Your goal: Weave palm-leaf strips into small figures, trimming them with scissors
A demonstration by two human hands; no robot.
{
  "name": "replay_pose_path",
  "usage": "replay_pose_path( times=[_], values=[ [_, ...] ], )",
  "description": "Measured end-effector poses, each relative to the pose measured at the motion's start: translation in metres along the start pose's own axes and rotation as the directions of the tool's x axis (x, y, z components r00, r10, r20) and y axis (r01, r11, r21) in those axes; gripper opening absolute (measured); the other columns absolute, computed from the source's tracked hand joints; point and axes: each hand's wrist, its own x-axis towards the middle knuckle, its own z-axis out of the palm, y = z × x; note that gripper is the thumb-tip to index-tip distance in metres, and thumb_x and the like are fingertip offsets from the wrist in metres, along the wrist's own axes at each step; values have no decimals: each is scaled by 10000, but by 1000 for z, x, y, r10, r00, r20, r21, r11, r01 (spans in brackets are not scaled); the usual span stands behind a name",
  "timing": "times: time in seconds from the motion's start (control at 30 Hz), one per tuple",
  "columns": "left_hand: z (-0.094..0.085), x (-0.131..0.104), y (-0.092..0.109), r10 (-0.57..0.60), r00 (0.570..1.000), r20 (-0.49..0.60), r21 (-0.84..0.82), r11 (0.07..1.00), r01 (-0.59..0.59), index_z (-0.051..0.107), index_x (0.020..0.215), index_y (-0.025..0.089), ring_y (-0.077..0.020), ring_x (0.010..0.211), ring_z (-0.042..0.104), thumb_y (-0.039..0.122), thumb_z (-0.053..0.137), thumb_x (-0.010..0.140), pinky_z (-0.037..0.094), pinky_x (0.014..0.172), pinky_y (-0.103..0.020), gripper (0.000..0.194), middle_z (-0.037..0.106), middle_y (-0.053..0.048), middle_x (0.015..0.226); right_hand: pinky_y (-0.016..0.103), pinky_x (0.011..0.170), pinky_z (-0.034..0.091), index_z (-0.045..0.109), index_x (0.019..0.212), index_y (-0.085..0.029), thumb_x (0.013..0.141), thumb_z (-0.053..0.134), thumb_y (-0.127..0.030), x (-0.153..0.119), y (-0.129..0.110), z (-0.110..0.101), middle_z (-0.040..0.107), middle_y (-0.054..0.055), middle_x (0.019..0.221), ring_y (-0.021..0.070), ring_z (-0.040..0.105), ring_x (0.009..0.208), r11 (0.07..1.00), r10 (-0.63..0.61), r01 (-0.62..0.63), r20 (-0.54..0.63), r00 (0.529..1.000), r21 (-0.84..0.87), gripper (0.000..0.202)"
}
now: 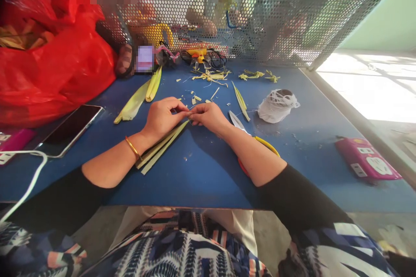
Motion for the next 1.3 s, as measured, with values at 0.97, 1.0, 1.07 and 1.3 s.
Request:
replay_pose_path(
  times=[0.97, 1.0, 1.07, 1.3],
  values=[
    [-7, 8, -3, -143, 987, 71, -66, 987, 148, 765, 738, 187, -157, 689, 621, 245, 720, 728, 435, 683, -281, 75, 742, -37, 754, 211, 513, 382, 682, 725, -143, 739, 609, -123, 4, 5, -7, 589, -31, 486, 86, 521, 472, 981, -83, 61, -116, 990, -184, 77],
    [-8, 9, -5, -153, 985, 85, -97, 982, 161, 766, 739, 185, -159, 696, 624, 249, 716, 730, 437, 693, -281, 82, 743, -37, 754, 218, 520, 379, 682, 722, -145, 723, 599, -117, 4, 5, -8, 582, -33, 493, 90, 521, 478, 977, -89, 64, -117, 989, -201, 88],
    [-10, 11, -8, -195, 974, 112, -145, 967, 210, 763, 734, 176, -161, 696, 622, 263, 704, 735, 435, 687, -278, 104, 740, -37, 739, 233, 540, 393, 671, 695, -148, 685, 583, -103, 5, 5, -12, 606, -22, 571, 90, 526, 499, 969, -124, 93, -124, 984, -227, 99],
    [-2, 10, -17, -309, 948, 82, 12, 951, 309, 700, 679, 167, -153, 649, 551, 211, 591, 776, 363, 615, -275, 152, 682, -25, 677, 244, 609, 459, 576, 611, -168, 649, 543, -143, 2, 0, -15, 678, 52, 844, 138, 608, 740, 937, -348, 348, 6, 938, -29, 56]
  ],
)
